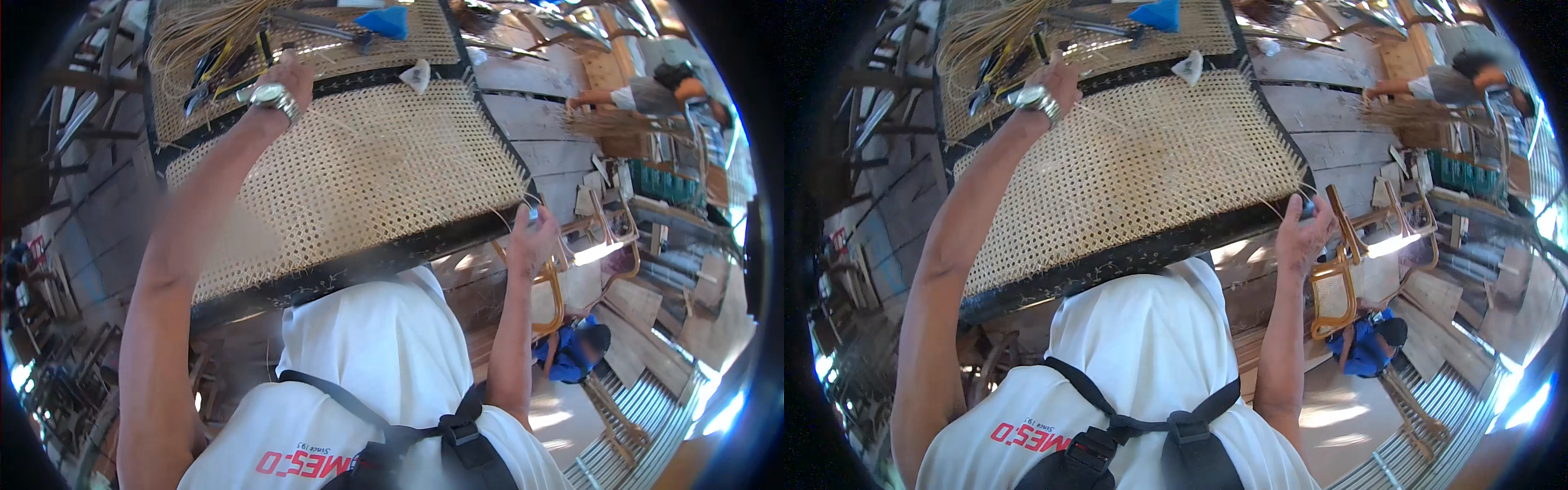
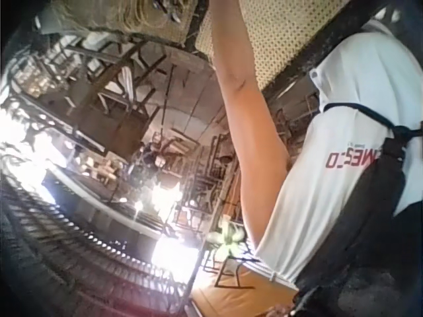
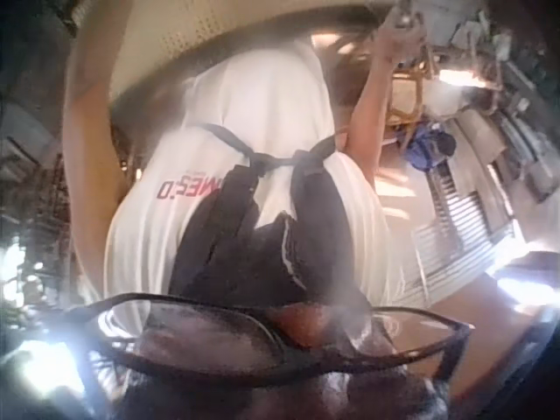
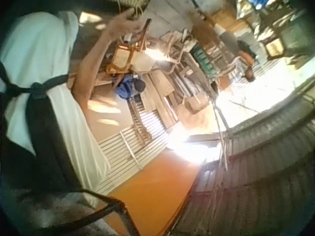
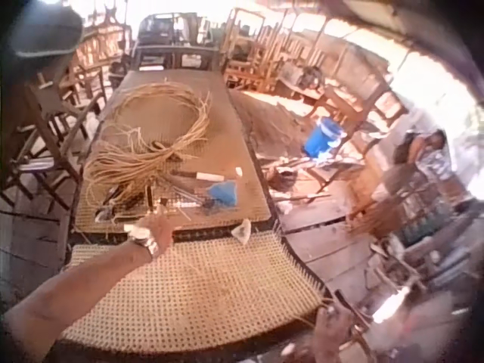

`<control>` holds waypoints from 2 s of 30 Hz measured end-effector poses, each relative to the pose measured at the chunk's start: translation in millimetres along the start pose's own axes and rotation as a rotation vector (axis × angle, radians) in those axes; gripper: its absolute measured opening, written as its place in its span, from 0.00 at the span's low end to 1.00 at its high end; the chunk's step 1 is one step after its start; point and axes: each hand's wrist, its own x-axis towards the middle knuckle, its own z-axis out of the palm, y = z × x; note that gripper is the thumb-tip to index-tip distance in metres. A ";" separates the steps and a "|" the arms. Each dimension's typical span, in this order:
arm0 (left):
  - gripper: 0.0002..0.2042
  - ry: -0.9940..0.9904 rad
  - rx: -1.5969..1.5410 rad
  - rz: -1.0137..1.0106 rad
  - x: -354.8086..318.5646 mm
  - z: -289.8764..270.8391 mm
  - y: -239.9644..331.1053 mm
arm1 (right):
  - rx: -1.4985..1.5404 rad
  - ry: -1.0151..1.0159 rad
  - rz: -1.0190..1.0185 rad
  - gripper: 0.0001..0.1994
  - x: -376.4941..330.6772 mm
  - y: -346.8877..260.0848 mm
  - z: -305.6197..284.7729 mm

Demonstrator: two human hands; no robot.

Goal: Weaving rattan mesh onto the frame of a wooden chair using an awl and pliers.

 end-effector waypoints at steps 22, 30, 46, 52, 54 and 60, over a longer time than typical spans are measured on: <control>0.35 -0.159 -0.483 0.217 -139.3 3.1 215.9 | -0.617 -0.658 0.220 0.19 -32.7 270.3 -149.0; 0.14 -0.054 -0.704 0.019 -143.7 -7.5 200.9 | 0.312 -0.468 -0.180 0.13 56.0 2.9 -46.7; 0.16 -0.176 -0.526 -0.351 -166.9 -33.7 72.9 | 1.151 -0.969 0.091 0.10 34.1 -158.4 100.8; 0.15 -0.242 -0.514 -0.095 -114.1 -23.2 87.4 | 0.211 -1.138 -0.143 0.11 75.5 -116.1 69.4; 0.15 -0.308 -0.480 -0.085 -95.4 -22.6 94.6 | 0.169 -1.130 -0.212 0.10 72.7 -108.9 76.4; 0.18 -0.578 -0.368 0.083 -96.1 -29.6 160.5 | 1.102 -0.772 0.199 0.07 70.1 -145.3 32.6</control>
